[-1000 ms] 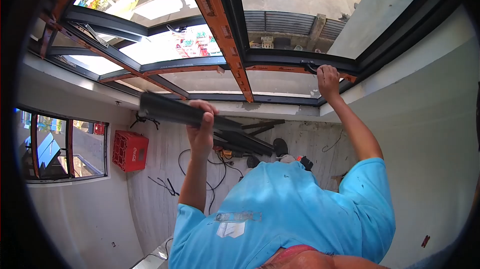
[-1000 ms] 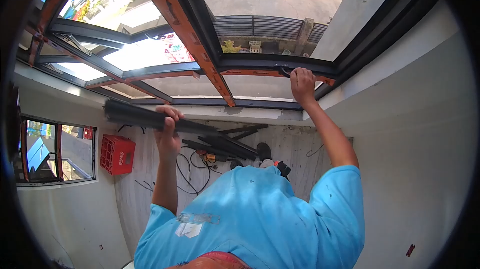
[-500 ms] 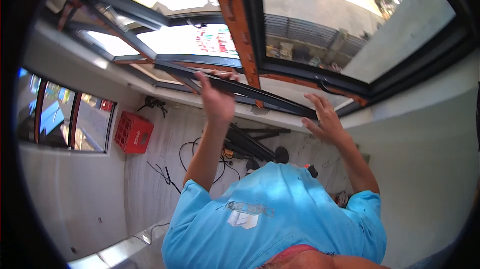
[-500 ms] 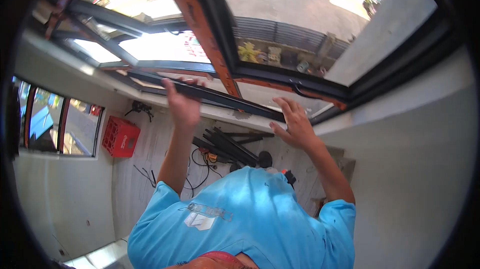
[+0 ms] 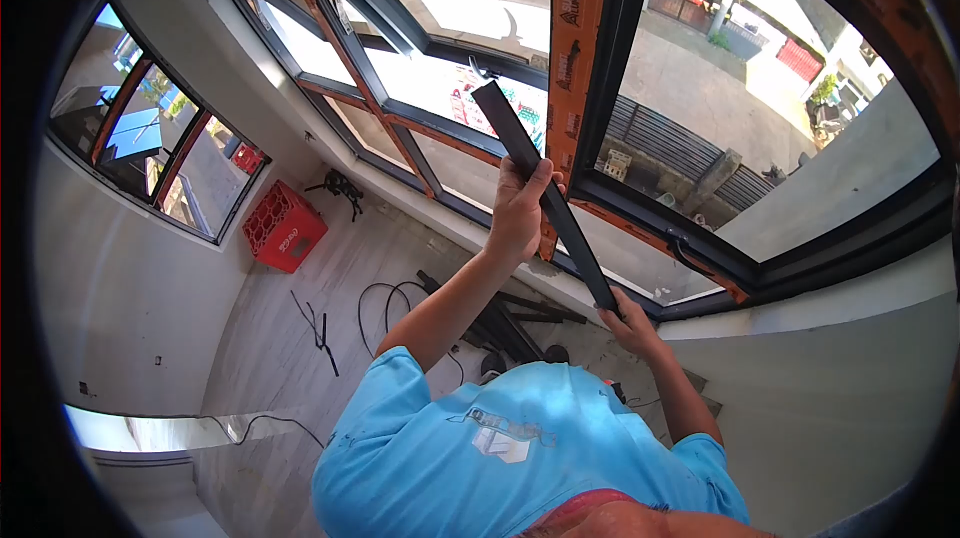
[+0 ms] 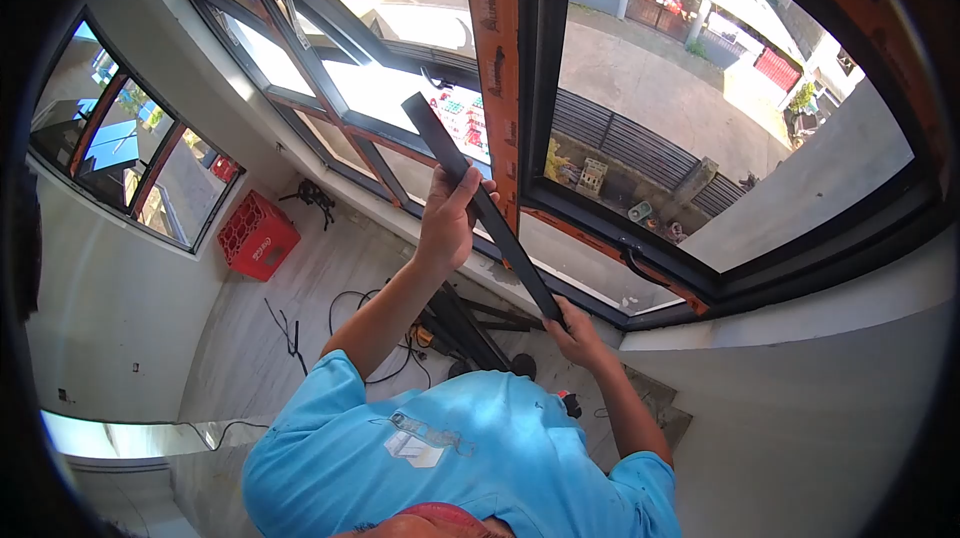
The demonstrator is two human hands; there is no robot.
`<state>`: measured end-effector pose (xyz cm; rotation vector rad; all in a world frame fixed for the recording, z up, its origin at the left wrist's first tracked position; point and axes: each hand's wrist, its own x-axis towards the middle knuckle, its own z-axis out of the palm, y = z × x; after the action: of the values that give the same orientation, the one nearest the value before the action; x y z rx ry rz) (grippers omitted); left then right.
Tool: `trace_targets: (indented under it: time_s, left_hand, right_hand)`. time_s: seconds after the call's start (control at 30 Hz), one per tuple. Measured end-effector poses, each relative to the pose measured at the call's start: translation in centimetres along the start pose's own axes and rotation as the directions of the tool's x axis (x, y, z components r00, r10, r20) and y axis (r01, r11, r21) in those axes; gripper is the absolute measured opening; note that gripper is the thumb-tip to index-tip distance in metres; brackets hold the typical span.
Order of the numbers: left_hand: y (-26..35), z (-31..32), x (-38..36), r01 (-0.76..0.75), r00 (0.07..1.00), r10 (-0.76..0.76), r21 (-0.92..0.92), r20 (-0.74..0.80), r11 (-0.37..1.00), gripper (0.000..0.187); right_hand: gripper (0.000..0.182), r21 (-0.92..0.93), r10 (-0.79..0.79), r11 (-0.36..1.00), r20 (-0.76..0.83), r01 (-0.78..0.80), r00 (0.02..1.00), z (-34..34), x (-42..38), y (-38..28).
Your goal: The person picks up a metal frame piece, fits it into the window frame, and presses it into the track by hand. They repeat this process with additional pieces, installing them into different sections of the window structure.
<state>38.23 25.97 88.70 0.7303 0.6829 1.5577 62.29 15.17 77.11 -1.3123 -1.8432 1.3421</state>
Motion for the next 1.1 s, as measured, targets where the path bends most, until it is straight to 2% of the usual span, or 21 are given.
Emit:
trace_targets:
  time_s: [0.13,0.2,0.23,0.3,0.37,0.43,0.47,0.5,0.53,0.57,0.63,0.67,0.7,0.73,0.77,0.83,0.9,0.97,1.03,1.07,1.1]
  left_hand:
    - [0.4,0.4,0.1,-0.023,1.0,0.023,0.005,0.018,1.0,0.015]
    - [1.0,0.8,0.2,-0.117,0.985,0.102,0.103,0.142,0.988,0.014]
    - [1.5,1.1,0.2,-0.107,0.984,0.092,0.101,0.151,0.989,0.014]
    - [3.4,2.5,0.1,-0.396,0.909,0.357,0.18,0.215,0.9,0.013]
    - [5.9,2.2,0.6,-0.483,0.87,0.493,0.185,-0.015,0.856,0.017]
    - [9.8,1.6,0.0,-0.463,0.857,0.49,0.179,-0.159,0.868,0.016]
    - [10.6,0.1,0.3,-0.467,0.874,0.464,0.01,-0.144,0.884,0.017]
    - [11.1,-1.6,0.7,-0.456,0.889,0.44,-0.159,-0.128,0.876,0.018]
    - [10.6,-4.2,0.9,-0.432,0.9,0.416,-0.153,-0.13,0.889,0.021]
    - [8.5,-6.2,0.6,-0.418,0.907,0.403,-0.154,-0.123,0.895,0.021]
    - [5.1,-9.5,-0.4,-0.191,0.95,0.071,-0.386,-0.305,0.903,0.02]
    - [3.5,-8.7,-2.0,-0.088,0.953,-0.056,-0.448,-0.298,0.889,0.02]
    - [1.6,-7.6,-3.7,0.014,0.942,-0.182,-0.51,-0.283,0.86,0.02]
    - [-0.5,-8.1,-4.9,0.135,0.946,-0.282,-0.593,-0.163,0.794,0.021]
    - [-2.9,-8.9,-5.5,0.256,0.929,-0.368,-0.657,-0.035,0.709,0.023]
    - [-7.1,-8.9,-6.3,0.423,0.897,-0.365,-0.729,0.25,0.539,0.027]
    - [-8.9,-6.9,-6.0,0.463,0.875,-0.376,-0.757,0.306,0.462,0.028]
    - [-9.8,-5.7,-4.9,0.498,0.853,-0.381,-0.777,0.357,0.385,0.029]
    - [-10.4,-4.8,-3.0,0.538,0.818,-0.4,-0.793,0.412,0.284,0.027]
    - [-10.9,-5.4,-1.8,0.52,0.826,-0.408,-0.804,0.388,0.288,0.027]
    - [-10.0,-5.5,-0.6,0.458,0.884,-0.31,-0.781,0.349,0.426,0.027]
  right_hand:
    - [0.027,0.057,0.043,0.997,0.047,-0.045,0.998,0.8,-0.3,1.9]
    - [0.037,0.254,0.043,0.964,0.134,-0.076,0.99,1.1,-0.1,2.3]
    - [0.037,0.258,0.05,0.963,0.123,-0.081,0.991,1.3,-0.2,2.4]
    - [0.041,-0.015,-0.068,0.998,-0.064,0.068,0.996,1.2,0.1,-1.0]
    - [0.043,-0.005,-0.061,0.998,-0.096,0.061,0.994,-0.6,0.0,-2.8]
    - [0.045,-0.027,-0.145,0.989,-0.118,0.143,0.982,-3.8,-0.2,-5.0]
    - [0.045,-0.054,-0.215,0.976,-0.114,0.21,0.97,-6.3,-1.0,-6.1]
    - [0.044,0.054,-0.185,0.981,-0.015,0.185,0.983,-9.0,-1.8,-7.5]
    - [0.04,0.228,-0.143,0.965,0.047,0.128,0.989,-11.2,-2.8,-9.1]
    - [0.036,0.24,-0.321,0.918,-0.023,0.317,0.947,-12.7,-3.1,-10.1]
    - [0.034,0.388,-0.254,0.88,-0.106,0.275,0.961,-15.8,-3.6,-13.4]
    - [0.034,0.457,-0.214,0.85,-0.156,0.262,0.964,-16.9,-3.5,-15.1]
    - [0.034,0.383,-0.224,0.86,-0.309,0.337,0.924,-17.3,-2.9,-16.8]
    - [0.034,0.293,-0.242,0.869,-0.453,0.4,0.858,-17.9,-2.0,-18.3]
    - [0.036,0.264,-0.249,0.878,-0.463,0.4,0.851,-19.2,-1.4,-19.1]
    - [0.039,0.291,-0.296,0.805,-0.559,0.517,0.775,-19.7,0.7,-21.8]
    - [0.037,0.286,-0.42,0.747,-0.496,0.6,0.76,-20.7,2.4,-23.9]
    - [0.037,0.141,-0.545,0.774,-0.346,0.617,0.764,-21.4,3.4,-26.8]
    - [0.039,0.113,-0.536,0.79,-0.353,0.603,0.767,-20.3,3.5,-30.4]
    - [0.043,0.088,-0.52,0.807,-0.361,0.583,0.774,-20.1,3.3,-31.1]
    - [0.043,0.075,-0.512,0.815,-0.372,0.575,0.774,-20.7,2.8,-30.8]
